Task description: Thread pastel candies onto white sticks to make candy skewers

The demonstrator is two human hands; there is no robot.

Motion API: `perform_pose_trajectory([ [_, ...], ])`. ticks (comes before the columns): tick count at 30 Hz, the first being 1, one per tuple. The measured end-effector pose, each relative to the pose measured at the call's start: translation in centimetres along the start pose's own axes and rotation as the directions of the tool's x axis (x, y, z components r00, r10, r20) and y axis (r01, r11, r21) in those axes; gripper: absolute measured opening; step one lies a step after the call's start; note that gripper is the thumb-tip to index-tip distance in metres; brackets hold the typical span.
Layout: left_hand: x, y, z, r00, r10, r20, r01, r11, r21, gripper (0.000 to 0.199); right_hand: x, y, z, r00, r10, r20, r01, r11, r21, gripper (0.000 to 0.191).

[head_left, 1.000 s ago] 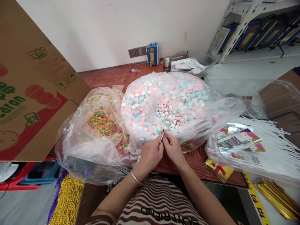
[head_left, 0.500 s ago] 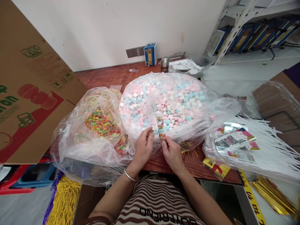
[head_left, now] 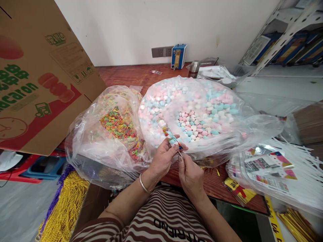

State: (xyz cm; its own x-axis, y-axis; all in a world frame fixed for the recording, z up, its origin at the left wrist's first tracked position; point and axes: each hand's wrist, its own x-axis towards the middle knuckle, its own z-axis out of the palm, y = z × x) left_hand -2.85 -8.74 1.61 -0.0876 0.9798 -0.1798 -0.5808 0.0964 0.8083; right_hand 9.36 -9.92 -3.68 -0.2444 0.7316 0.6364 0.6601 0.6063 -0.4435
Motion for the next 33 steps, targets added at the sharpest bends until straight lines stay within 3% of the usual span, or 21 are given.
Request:
perform_pose_trajectory([
  [6, -0.5, -0.9, 0.4, 0.996, -0.088, -0.025, 0.087, 0.995, -0.047, 0.061, -0.2, -1.4, 0.1, 0.973, 0.212, 0.093, -0.227, 0.952, 0.207, 0.028],
  [11, -1.0, -2.2, 0.6, 0.992, -0.021, -0.125, 0.018, 1.000, -0.019, 0.039, -0.3, -1.7, 0.2, 0.945, 0.298, 0.134, -0.326, 0.890, 0.320, 0.027],
  [14, -1.4, -2.1, 0.6, 0.994, -0.034, -0.102, 0.037, 0.999, 0.032, 0.036, -0.2, -1.5, 0.2, 0.925, 0.337, 0.176, -0.380, 0.828, 0.412, 0.028],
  [17, -1.8, -1.5, 0.4, 0.997, -0.083, 0.000, 0.083, 0.995, 0.049, 0.040, -0.6, -1.4, 0.4, 0.859, 0.412, 0.305, -0.510, 0.630, 0.585, 0.030],
  [20, -1.9, -1.2, 0.0, 0.984, -0.168, 0.062, 0.161, 0.982, 0.103, 0.049, -1.0, -1.4, 0.7, 0.752, 0.414, 0.513, -0.643, 0.289, 0.709, 0.038],
  [22, -1.8, -1.1, -0.4, 0.980, -0.195, 0.045, 0.183, 0.964, 0.193, 0.051, -1.0, -1.3, 0.8, 0.709, 0.372, 0.600, -0.691, 0.194, 0.696, 0.042],
  [24, -1.5, -1.0, -0.7, 0.994, -0.113, -0.008, 0.110, 0.939, 0.326, 0.048, -0.6, -0.8, 0.4, 0.727, 0.401, 0.557, -0.680, 0.309, 0.665, 0.040],
  [27, -1.2, -0.5, -1.0, 0.994, 0.099, -0.045, -0.061, 0.854, 0.517, 0.040, 0.5, 0.3, -0.8, 0.820, 0.537, 0.198, -0.546, 0.629, 0.553, 0.030],
  [29, -1.3, -0.3, -1.0, 0.999, 0.043, -0.009, -0.032, 0.863, 0.504, 0.041, 1.4, 1.0, -1.7, 0.840, 0.541, 0.033, -0.482, 0.718, 0.503, 0.029],
  [30, -1.5, -0.3, -1.0, 0.999, -0.037, 0.022, 0.023, 0.893, 0.450, 0.043, 1.9, 1.3, -2.1, 0.850, 0.523, 0.064, -0.473, 0.703, 0.531, 0.030],
  [31, -1.6, -0.4, -0.9, 0.990, -0.122, 0.063, 0.089, 0.919, 0.383, 0.044, 2.3, 1.4, -2.4, 0.856, 0.489, 0.166, -0.483, 0.645, 0.592, 0.033],
  [33, -2.0, -0.7, -0.7, 0.964, -0.225, 0.138, 0.184, 0.947, 0.264, 0.046, 3.2, 1.4, -2.7, 0.831, 0.362, 0.422, -0.551, 0.436, 0.712, 0.036],
])
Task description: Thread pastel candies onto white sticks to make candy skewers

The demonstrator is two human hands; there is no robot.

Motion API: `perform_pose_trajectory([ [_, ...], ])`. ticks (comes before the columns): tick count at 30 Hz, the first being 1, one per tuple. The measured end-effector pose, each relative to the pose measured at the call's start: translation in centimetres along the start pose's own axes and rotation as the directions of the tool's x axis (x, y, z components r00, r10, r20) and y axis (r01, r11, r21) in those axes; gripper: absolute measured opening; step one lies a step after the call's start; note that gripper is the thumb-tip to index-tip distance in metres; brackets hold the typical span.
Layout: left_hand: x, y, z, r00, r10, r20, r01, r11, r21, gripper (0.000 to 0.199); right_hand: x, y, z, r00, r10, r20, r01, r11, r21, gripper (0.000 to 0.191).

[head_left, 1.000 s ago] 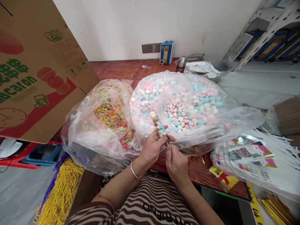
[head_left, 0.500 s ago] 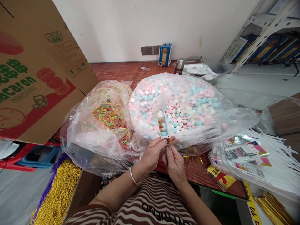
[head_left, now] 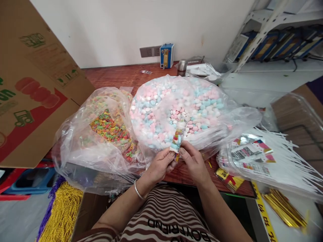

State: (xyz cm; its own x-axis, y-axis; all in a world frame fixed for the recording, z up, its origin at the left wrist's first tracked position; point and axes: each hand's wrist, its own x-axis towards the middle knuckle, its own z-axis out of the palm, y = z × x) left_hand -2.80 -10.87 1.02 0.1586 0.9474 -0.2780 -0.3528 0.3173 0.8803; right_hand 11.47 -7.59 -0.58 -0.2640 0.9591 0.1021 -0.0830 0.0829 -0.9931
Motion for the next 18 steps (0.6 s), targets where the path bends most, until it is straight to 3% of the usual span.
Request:
perform_pose_trajectory([
  [3, -0.2, -0.3, 0.3, 0.998, -0.043, 0.055, 0.048, 0.996, -0.079, 0.049, 0.5, -0.7, 0.4, 0.981, 0.097, 0.169, -0.139, 0.955, 0.262, 0.037],
  [9, -0.4, -0.8, 0.8, 0.987, -0.123, 0.101, 0.134, 0.984, -0.114, 0.052, -0.1, -0.7, 1.8, 0.986, 0.162, 0.041, -0.162, 0.865, 0.475, 0.030],
  [14, -0.6, -1.5, 1.6, 0.984, -0.130, 0.123, 0.141, 0.986, -0.090, 0.051, -0.2, 0.4, 2.3, 0.974, 0.202, -0.105, -0.119, 0.845, 0.522, 0.029],
  [18, -0.6, -1.7, 1.9, 0.992, -0.101, 0.073, 0.108, 0.989, -0.099, 0.051, 0.0, 0.0, 1.5, 0.986, 0.164, 0.002, -0.143, 0.848, 0.511, 0.033],
])
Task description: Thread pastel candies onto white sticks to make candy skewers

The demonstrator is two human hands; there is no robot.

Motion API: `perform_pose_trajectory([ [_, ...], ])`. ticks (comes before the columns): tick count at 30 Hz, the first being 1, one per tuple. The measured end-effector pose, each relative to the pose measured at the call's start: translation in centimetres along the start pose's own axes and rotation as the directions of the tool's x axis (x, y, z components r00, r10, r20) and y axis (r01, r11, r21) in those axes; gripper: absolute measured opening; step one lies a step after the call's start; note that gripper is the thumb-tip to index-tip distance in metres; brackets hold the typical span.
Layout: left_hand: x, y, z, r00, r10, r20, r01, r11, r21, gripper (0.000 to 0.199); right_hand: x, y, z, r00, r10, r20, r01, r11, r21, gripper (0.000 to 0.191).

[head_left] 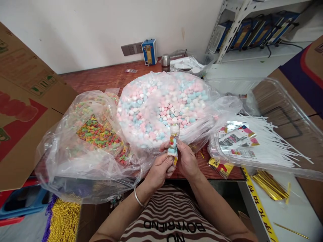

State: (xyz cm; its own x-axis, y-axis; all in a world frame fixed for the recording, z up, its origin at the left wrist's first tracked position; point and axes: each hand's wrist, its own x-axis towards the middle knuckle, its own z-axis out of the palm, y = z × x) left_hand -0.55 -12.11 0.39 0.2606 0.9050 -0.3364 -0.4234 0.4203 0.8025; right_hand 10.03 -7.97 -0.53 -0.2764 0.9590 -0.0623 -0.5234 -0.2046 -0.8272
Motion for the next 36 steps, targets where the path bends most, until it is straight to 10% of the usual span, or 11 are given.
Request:
perform_pose_trajectory([
  [13, 0.3, -1.7, -0.4, 0.999, 0.052, -0.010, -0.050, 0.985, 0.165, 0.050, 0.5, -0.3, 0.5, 0.979, 0.172, -0.107, -0.175, 0.984, -0.022, 0.039],
  [17, 0.9, -1.3, -0.5, 0.974, 0.192, -0.120, -0.178, 0.977, 0.120, 0.039, 0.2, -1.4, 0.0, 0.997, 0.072, -0.040, -0.082, 0.929, -0.360, 0.046],
  [21, 1.9, 0.5, -0.4, 0.874, 0.336, -0.352, -0.381, 0.922, -0.065, 0.025, -1.7, -1.0, -0.1, 0.901, -0.434, -0.019, 0.227, 0.506, -0.832, 0.029],
  [25, 2.2, 0.9, 0.1, 0.861, 0.333, -0.385, -0.409, 0.903, -0.134, 0.021, -2.6, 1.2, -0.1, 0.918, -0.349, 0.189, 0.298, 0.292, -0.909, 0.026],
  [30, 1.9, -0.1, 0.5, 0.890, 0.275, -0.364, -0.373, 0.897, -0.235, 0.020, -1.8, 2.9, -0.5, 0.833, -0.452, 0.319, 0.390, 0.070, -0.918, 0.034],
  [36, 1.5, -0.1, 0.4, 0.887, 0.233, -0.399, -0.354, 0.897, -0.264, 0.020, -2.5, 3.5, -0.3, 0.862, -0.417, 0.288, 0.414, 0.252, -0.875, 0.034],
])
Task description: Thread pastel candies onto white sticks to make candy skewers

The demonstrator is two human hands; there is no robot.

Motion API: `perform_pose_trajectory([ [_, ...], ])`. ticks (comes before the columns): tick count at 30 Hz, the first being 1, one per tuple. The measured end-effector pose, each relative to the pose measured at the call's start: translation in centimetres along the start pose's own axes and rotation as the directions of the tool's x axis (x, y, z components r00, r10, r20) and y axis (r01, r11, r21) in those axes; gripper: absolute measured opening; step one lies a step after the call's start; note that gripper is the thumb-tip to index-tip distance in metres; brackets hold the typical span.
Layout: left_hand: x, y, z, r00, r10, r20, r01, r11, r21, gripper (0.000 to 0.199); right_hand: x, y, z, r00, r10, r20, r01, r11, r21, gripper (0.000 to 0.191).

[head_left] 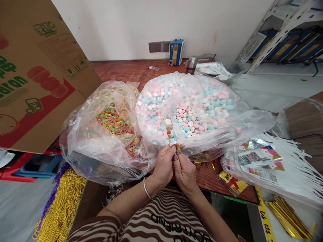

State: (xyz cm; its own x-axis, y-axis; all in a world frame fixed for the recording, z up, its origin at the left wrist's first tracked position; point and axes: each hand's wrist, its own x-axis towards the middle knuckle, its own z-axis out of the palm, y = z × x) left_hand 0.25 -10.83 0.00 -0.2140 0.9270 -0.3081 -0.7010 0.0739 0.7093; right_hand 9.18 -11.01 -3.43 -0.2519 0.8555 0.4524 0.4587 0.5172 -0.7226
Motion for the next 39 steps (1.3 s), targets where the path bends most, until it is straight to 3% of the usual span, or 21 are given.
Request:
perform_pose_trajectory([
  [4, -0.3, 0.8, 0.3, 0.999, -0.013, 0.045, 0.011, 0.999, 0.047, 0.025, -0.4, -0.5, -0.1, 0.973, 0.215, 0.082, -0.229, 0.928, 0.293, 0.032],
  [7, -0.2, 1.7, 0.2, 0.979, -0.093, 0.179, 0.080, 0.994, 0.079, 0.037, -0.3, -0.4, -0.2, 0.918, 0.353, 0.179, -0.389, 0.726, 0.566, 0.034],
  [10, 0.1, 1.8, -0.6, 0.948, -0.182, 0.261, 0.157, 0.981, 0.114, 0.047, -0.4, -0.1, 0.0, 0.875, 0.382, 0.298, -0.463, 0.481, 0.744, 0.038],
  [13, 0.5, 1.1, -1.5, 0.956, -0.165, 0.241, 0.124, 0.976, 0.178, 0.045, -0.6, -0.1, 0.3, 0.840, 0.406, 0.360, -0.514, 0.381, 0.769, 0.038],
  [15, 0.6, 0.5, -1.9, 0.970, -0.067, 0.233, 0.016, 0.977, 0.215, 0.040, -0.8, -0.3, 0.4, 0.828, 0.436, 0.353, -0.534, 0.421, 0.733, 0.038],
  [19, 0.3, -0.1, -2.0, 0.962, 0.053, 0.269, -0.140, 0.938, 0.316, 0.035, -0.9, -0.5, 0.2, 0.863, 0.433, 0.262, -0.493, 0.606, 0.624, 0.037],
  [24, 0.1, -0.1, -1.8, 0.970, -0.007, 0.242, -0.072, 0.947, 0.313, 0.041, -0.1, -0.5, -0.5, 0.872, 0.439, 0.218, -0.481, 0.681, 0.552, 0.036],
  [30, 0.2, 0.8, -1.5, 0.971, 0.068, 0.228, -0.133, 0.949, 0.286, 0.034, -0.1, -1.2, -1.7, 0.965, 0.242, 0.098, -0.259, 0.933, 0.251, 0.026],
  [34, -0.2, 0.4, -1.6, 0.972, 0.028, 0.232, -0.101, 0.946, 0.308, 0.035, -0.8, -1.4, -1.4, 0.985, 0.168, 0.037, -0.172, 0.975, 0.144, 0.024],
  [39, -0.3, -0.8, -2.2, 0.980, -0.027, 0.198, -0.049, 0.929, 0.367, 0.045, -0.8, -1.1, -0.7, 0.982, 0.188, 0.008, -0.186, 0.959, 0.214, 0.028],
])
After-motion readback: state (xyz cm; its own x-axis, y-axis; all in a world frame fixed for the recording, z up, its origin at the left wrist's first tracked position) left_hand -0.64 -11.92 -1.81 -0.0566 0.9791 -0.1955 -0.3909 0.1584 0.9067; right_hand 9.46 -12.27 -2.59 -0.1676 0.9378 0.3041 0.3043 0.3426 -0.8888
